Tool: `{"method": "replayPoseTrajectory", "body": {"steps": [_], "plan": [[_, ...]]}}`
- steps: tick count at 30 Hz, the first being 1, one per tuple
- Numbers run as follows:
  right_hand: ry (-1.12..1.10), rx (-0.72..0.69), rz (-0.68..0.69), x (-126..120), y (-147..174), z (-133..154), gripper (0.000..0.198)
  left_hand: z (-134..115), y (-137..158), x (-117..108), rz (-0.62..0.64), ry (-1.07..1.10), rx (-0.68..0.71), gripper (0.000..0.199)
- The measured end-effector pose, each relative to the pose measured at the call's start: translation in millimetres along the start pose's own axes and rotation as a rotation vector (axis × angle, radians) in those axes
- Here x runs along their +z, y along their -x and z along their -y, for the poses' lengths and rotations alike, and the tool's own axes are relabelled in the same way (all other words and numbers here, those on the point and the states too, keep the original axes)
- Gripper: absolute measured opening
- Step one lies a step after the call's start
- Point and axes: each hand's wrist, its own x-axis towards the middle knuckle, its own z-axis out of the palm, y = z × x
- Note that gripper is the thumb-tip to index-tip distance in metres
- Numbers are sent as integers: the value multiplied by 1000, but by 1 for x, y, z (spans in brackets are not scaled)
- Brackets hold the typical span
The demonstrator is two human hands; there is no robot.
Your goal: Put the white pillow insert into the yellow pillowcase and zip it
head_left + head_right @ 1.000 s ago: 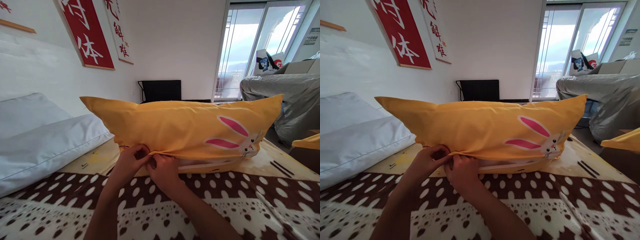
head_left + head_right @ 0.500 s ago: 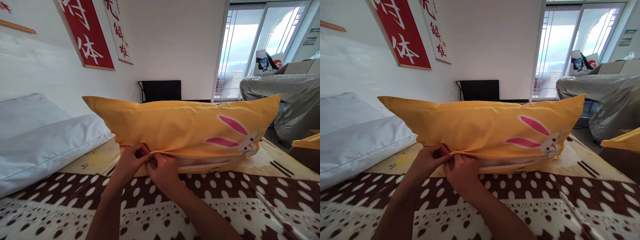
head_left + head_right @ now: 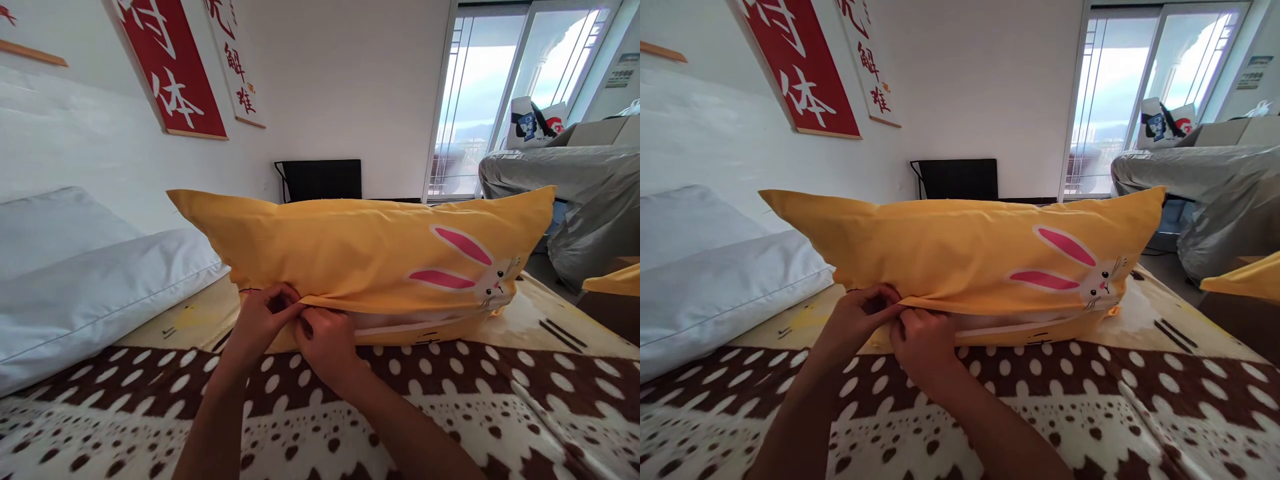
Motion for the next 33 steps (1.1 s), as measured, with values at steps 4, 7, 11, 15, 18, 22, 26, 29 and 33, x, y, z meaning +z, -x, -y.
{"method": "replayPoseTrajectory", "body": {"steps": [4,7,11,15,18,22,26,29,33], "plan": [[51,-57,-47,4,3,-1,19,1,0,1,-11,-12,-5,26],[110,-109,-69,6,4,-2,21,-1,1,2,-14,3,-12,27],[130,-138,-76,3,4,0,23,-2,1,2,-26,-7,5,26],[117,-149,-67,0,4,0,26,1,0,2,-24,-6,24,26],[92,-137,-63,0,4,-1,26,1,-1,3,-25,-8,21,28],[32,-89,-95,2,5,-2,21,2,-1,3,-29,-18,29,30],[-12,-54,-106,2,5,-3,21,7,-1,4,-21,-54,63,29],[-52,-31,-110,1,5,-5,20,11,-1,7,-36,-102,122,26],[-92,-20,-137,2,4,-9,19,17,-1,14,-70,-172,178,24]]}}
